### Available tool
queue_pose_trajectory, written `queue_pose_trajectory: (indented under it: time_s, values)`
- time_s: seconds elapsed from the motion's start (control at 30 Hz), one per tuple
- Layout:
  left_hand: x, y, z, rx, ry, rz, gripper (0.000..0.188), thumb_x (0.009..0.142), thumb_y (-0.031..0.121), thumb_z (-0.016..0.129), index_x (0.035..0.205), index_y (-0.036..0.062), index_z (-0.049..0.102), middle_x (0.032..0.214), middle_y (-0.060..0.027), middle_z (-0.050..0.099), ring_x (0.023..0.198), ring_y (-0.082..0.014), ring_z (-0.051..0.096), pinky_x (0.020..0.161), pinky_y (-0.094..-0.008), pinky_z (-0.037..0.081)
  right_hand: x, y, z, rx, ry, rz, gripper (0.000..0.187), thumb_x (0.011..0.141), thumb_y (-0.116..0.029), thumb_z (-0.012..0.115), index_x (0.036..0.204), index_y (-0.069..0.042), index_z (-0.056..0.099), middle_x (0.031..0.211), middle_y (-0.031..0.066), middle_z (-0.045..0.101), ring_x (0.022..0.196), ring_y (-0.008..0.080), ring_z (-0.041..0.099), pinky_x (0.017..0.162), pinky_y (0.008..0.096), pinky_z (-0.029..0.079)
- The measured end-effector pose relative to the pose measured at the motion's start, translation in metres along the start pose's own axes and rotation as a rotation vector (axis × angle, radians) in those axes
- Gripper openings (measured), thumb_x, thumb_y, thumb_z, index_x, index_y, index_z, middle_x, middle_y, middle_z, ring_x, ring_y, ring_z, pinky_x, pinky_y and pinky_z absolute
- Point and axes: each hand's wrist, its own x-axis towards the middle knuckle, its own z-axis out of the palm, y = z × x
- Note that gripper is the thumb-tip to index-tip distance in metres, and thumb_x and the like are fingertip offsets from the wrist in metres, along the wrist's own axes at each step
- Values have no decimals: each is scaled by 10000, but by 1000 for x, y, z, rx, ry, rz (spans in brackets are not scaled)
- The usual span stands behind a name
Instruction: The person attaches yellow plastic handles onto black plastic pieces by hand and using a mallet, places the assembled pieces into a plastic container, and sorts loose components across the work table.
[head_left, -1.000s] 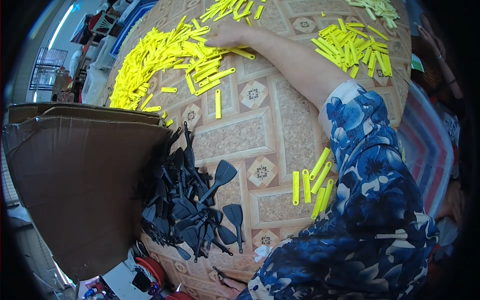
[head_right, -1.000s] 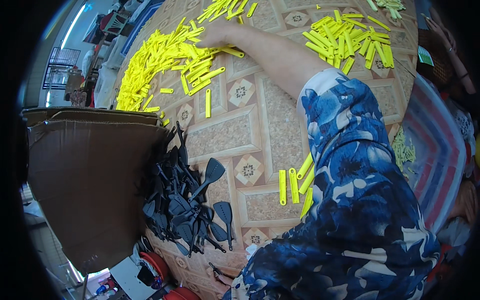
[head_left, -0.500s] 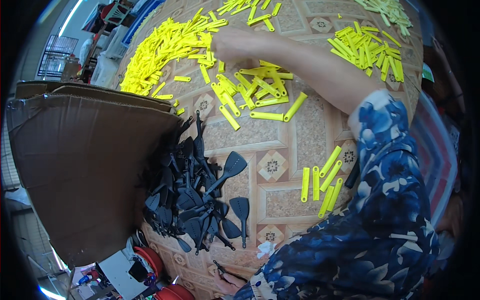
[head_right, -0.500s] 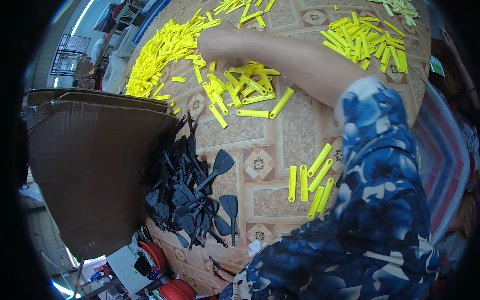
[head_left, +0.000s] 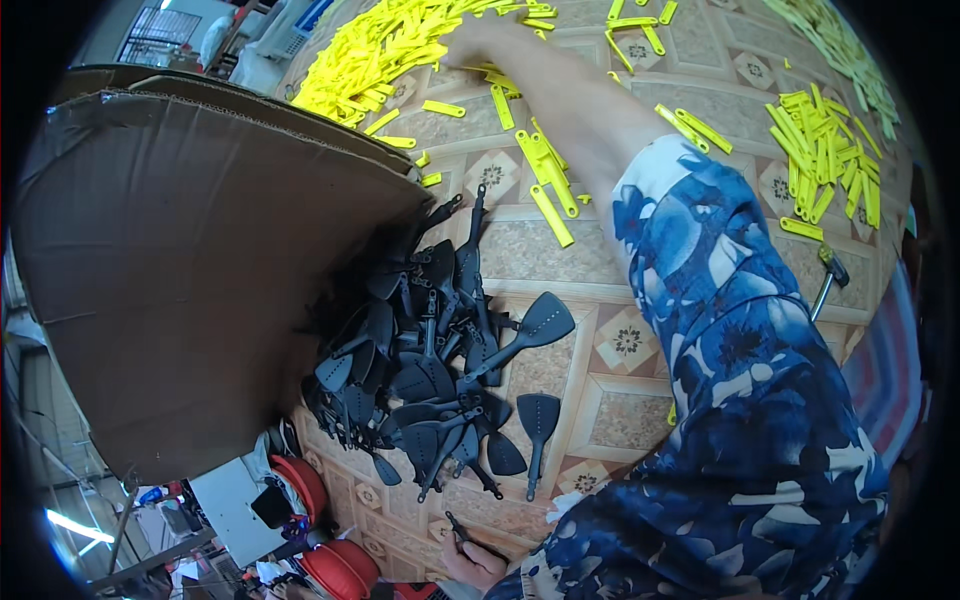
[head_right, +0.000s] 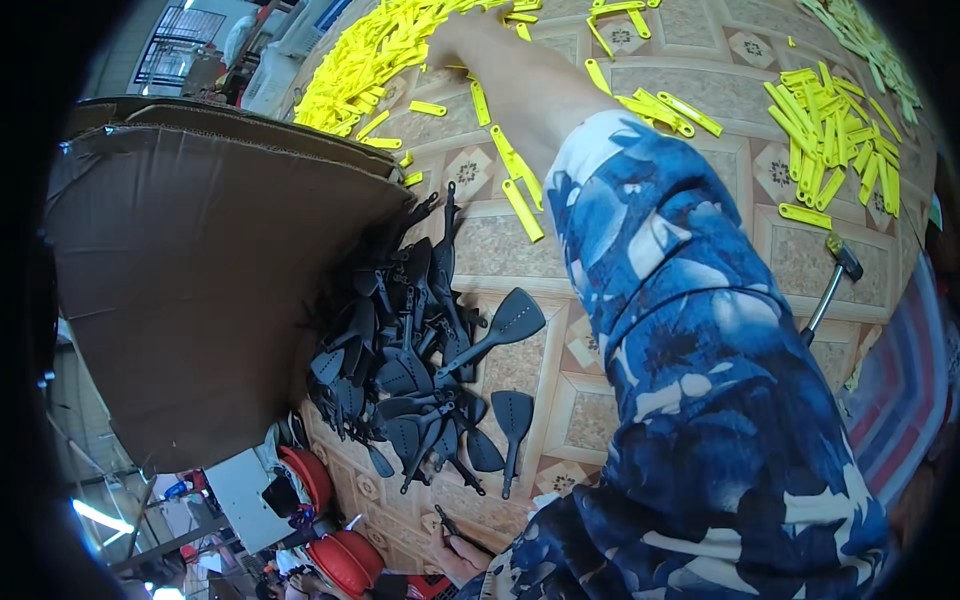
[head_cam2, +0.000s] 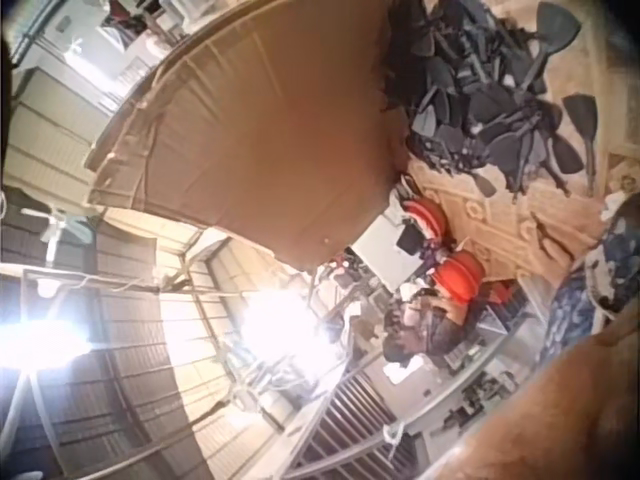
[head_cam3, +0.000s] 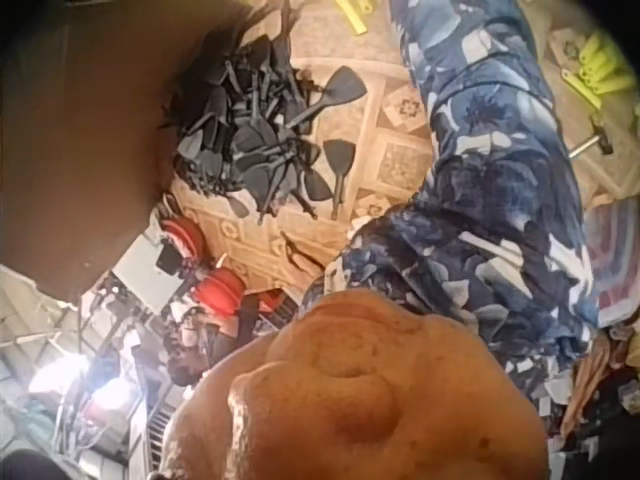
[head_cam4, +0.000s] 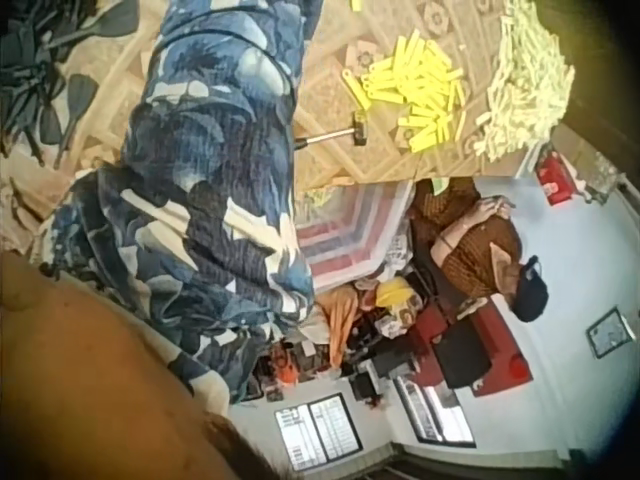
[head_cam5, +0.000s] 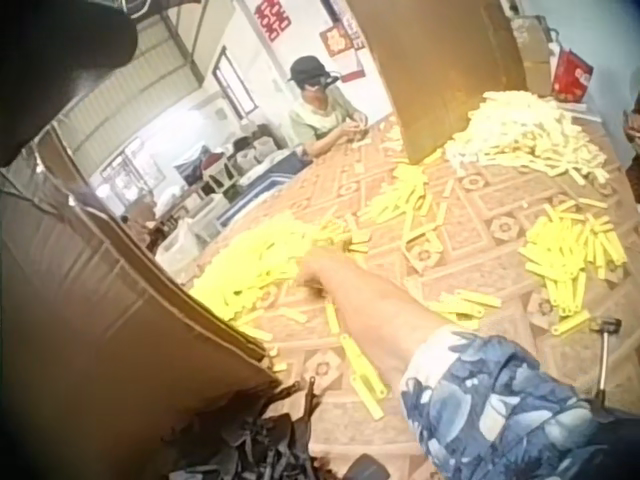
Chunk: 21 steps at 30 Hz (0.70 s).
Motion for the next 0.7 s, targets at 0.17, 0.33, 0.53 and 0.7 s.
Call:
queue_pose_trajectory:
  time_s: [0.17,0.33,0.53,0.7]
  values:
    - [-1,2,0,5,-23,-100,339,964,133,501,1222,-74,571,1032,-228,621,904,-332,590,820,-397,469,-24,13,5,-423,1,-71,502,912,-318,500,1410,-363,544,1411,103,557,1285,315,534,1043,491,459]
    - [2,4,1,31,86,-11,344,955,158,520,1191,-79,598,1018,-223,631,889,-337,591,816,-403,471,-100,27,-15,-393,-154,-233,442,953,-321,499,1385,-280,586,1409,113,558,1258,350,552,1068,417,441]
    - [12,10,8,-33,82,47,310,953,138,535,1168,-72,607,1002,-231,646,864,-380,623,768,-428,497,-193,21,-53,-471,-496,-419,372,907,-275,558,1218,-124,695,1273,182,633,1138,350,621,969,430,492]
    - [5,0,8,-46,73,26,315,948,121,546,1191,-71,603,1012,-230,649,860,-364,633,768,-401,511,-190,-25,-37,-294,-115,-474,202,827,-195,580,867,-45,710,803,189,696,736,356,680,687,481,525]
